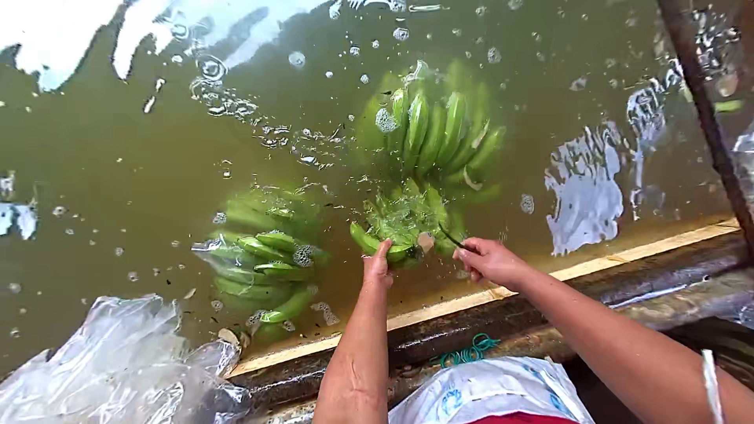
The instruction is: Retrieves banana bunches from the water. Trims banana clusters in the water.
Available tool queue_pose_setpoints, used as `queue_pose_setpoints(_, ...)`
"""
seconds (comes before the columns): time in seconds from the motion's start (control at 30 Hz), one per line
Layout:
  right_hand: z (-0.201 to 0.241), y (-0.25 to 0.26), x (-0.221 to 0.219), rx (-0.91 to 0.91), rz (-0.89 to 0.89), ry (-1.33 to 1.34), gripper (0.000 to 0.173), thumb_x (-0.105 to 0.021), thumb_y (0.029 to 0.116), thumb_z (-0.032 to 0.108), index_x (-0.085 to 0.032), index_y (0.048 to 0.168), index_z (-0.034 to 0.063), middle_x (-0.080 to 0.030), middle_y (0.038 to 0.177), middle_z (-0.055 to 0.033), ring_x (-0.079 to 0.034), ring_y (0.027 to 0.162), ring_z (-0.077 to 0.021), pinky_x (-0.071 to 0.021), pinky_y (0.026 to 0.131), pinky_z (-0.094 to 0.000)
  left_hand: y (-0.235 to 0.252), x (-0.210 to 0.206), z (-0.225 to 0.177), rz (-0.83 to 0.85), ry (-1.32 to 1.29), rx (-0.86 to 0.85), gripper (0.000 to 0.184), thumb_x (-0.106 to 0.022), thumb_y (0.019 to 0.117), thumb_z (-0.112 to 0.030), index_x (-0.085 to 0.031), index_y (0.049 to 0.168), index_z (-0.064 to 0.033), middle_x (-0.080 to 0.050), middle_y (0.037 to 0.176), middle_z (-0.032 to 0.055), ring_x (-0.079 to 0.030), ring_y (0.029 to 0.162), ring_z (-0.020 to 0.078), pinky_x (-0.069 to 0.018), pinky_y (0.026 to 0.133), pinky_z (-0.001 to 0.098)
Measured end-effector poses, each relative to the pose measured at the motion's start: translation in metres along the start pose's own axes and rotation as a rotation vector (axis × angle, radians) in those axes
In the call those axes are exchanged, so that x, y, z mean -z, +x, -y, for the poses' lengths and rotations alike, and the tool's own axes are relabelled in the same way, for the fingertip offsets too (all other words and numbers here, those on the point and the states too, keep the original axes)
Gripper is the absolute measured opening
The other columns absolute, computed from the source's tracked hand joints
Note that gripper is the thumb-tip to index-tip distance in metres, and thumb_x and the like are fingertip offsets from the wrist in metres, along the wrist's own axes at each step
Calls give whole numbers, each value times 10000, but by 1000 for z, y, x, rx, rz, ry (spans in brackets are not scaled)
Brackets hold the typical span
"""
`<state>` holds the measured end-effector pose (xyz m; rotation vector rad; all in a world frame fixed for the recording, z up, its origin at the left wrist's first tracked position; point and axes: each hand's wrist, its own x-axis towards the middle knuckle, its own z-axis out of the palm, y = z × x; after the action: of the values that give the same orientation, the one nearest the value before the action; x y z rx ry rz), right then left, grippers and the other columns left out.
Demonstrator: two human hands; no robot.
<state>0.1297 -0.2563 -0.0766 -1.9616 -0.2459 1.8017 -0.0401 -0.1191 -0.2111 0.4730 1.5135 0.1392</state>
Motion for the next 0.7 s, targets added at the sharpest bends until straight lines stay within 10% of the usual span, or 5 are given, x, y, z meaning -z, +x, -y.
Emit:
queue_pose_setpoints(0.1, -11, 17, -30, 21, 193, -145, 326, -478, 1107, 263, -650, 1209, 6, -569, 810, -38, -527, 604, -79, -499, 607, -256, -8, 5, -12, -39, 36, 112, 600, -580, 1021, -474, -433, 1473, -108, -626, 1240, 216, -642, 1038, 347, -553, 819, 536)
queue_pose_setpoints(0.27, -15, 44, -84, -62, 207, 195, 354, -394, 1131, 298, -601, 1078, 16, -508, 652, 30, -487, 485, -55, -469, 507, -212, -13, 6, -19, -101, 124, 95, 594, -597, 1024, -335, -358, 1519, -109, -613, 1216, 223, -632, 998, 337, -547, 790, 518)
queue_pose_setpoints(0.57, -8, 52, -110, -128, 138, 744, 348, -348, 1140, 287, -549, 1004, 37, -517, 616, 12, -460, 444, -57, -422, 442, -190, -17, -1, -6, -121, 133, 149, 348, -579, 1006, -283, -538, 1238, -27, -605, 898, 150, -595, 699, 231, -520, 593, 400)
queue_pose_setpoints(0.7, -11, 50, -109, -152, 119, 703, 351, -359, 1139, 283, -545, 971, 38, -472, 594, 23, -429, 424, -50, -397, 421, -180, -18, -3, -7, -136, 139, 106, 464, -608, 995, -267, -464, 1390, -72, -636, 1043, 188, -645, 847, 289, -556, 700, 479)
